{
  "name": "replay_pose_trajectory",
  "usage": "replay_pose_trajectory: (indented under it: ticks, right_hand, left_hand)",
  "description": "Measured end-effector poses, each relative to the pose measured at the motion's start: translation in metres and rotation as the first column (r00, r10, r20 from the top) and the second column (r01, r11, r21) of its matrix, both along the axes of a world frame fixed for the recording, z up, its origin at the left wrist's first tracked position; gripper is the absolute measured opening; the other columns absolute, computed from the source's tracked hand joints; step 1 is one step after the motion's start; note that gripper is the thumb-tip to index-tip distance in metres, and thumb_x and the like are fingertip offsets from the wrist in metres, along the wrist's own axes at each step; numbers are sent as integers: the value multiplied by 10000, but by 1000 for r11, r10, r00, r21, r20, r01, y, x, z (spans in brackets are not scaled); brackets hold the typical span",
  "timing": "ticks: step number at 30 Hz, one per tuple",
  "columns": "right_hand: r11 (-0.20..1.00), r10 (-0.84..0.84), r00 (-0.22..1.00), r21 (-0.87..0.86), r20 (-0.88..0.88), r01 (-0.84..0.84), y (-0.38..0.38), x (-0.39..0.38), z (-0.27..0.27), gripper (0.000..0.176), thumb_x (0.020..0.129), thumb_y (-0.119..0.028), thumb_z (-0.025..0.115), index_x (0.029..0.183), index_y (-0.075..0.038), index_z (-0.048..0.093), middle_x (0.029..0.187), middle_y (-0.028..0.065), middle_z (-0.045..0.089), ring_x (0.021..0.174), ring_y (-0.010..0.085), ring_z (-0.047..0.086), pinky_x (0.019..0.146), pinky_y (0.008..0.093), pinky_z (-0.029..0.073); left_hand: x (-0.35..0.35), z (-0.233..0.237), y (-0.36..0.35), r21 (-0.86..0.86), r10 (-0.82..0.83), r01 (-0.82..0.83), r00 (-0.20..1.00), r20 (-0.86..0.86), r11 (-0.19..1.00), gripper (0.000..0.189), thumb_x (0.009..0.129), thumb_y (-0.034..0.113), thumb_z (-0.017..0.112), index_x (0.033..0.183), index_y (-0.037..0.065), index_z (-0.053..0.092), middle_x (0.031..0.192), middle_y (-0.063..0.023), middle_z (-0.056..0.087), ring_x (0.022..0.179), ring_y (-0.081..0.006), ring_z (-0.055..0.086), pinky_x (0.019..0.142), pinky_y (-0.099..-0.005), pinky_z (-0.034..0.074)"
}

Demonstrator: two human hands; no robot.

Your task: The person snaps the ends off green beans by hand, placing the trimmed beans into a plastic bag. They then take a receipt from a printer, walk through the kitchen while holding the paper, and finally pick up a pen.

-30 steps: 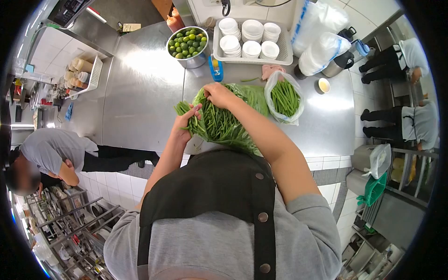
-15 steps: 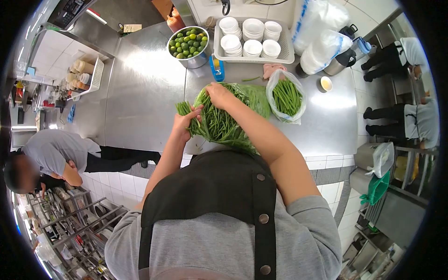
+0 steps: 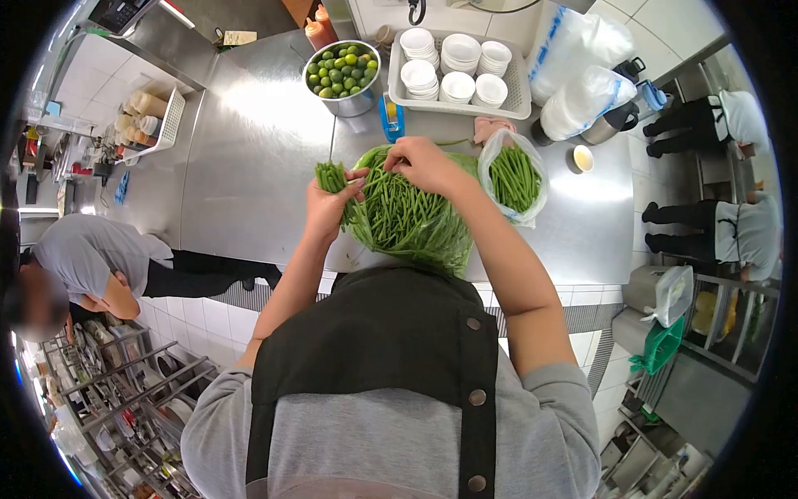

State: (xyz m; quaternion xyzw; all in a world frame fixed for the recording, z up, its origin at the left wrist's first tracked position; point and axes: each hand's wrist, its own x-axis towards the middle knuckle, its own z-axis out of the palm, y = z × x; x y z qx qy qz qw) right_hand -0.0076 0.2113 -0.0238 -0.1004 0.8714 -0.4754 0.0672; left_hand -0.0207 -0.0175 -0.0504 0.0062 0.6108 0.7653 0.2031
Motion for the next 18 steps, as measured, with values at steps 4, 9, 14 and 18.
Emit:
replay_pose_trajectory:
  ticks: [4, 9, 14, 18]
  right_hand:
    - [977, -21, 989, -206, 149, 52, 3, 24, 25, 88, 849, 7, 705, 934, 19, 683, 869, 56, 690, 801, 116, 653, 743, 266, 519]
    - [865, -110, 974, -464, 198, 192, 2, 44, 36, 114, 879, -34, 720, 977, 12, 684, 871, 24, 692, 829, 81, 650, 773, 246, 529]
    - [772, -154, 964, -583, 216, 254, 6, 50, 29, 123, 900, -85, 726, 983, -1, 692, 888, 6, 700, 822, 60, 636, 761, 254, 525]
    - [929, -310, 948, -235, -75, 286, -4, 49, 27, 129, 872, -76, 706, 943, 24, 668, 798, 85, 670, 714, 168, 620, 682, 330, 495]
  left_hand:
    - [6, 23, 18, -120, -227, 211, 965, -135, 970, 193, 810, -46, 773, 887, 3, 603, 914, -134, 738, 658, -131, 652, 601, -275, 535]
    - [17, 31, 33, -65, -259, 251, 949, -180, 966, 185, 812, -43, 784, 874, 10, 618, 799, -60, 686, 662, -133, 669, 594, -272, 541]
    - [22, 39, 36, -24, -236, 235, 957, -171, 972, 189, 814, -48, 781, 855, 15, 608, 826, -99, 708, 656, -142, 674, 588, -279, 546]
    - [23, 37, 34, -22, -223, 222, 969, -104, 975, 216, 804, -53, 788, 860, 22, 594, 832, -120, 713, 643, -154, 673, 571, -282, 541]
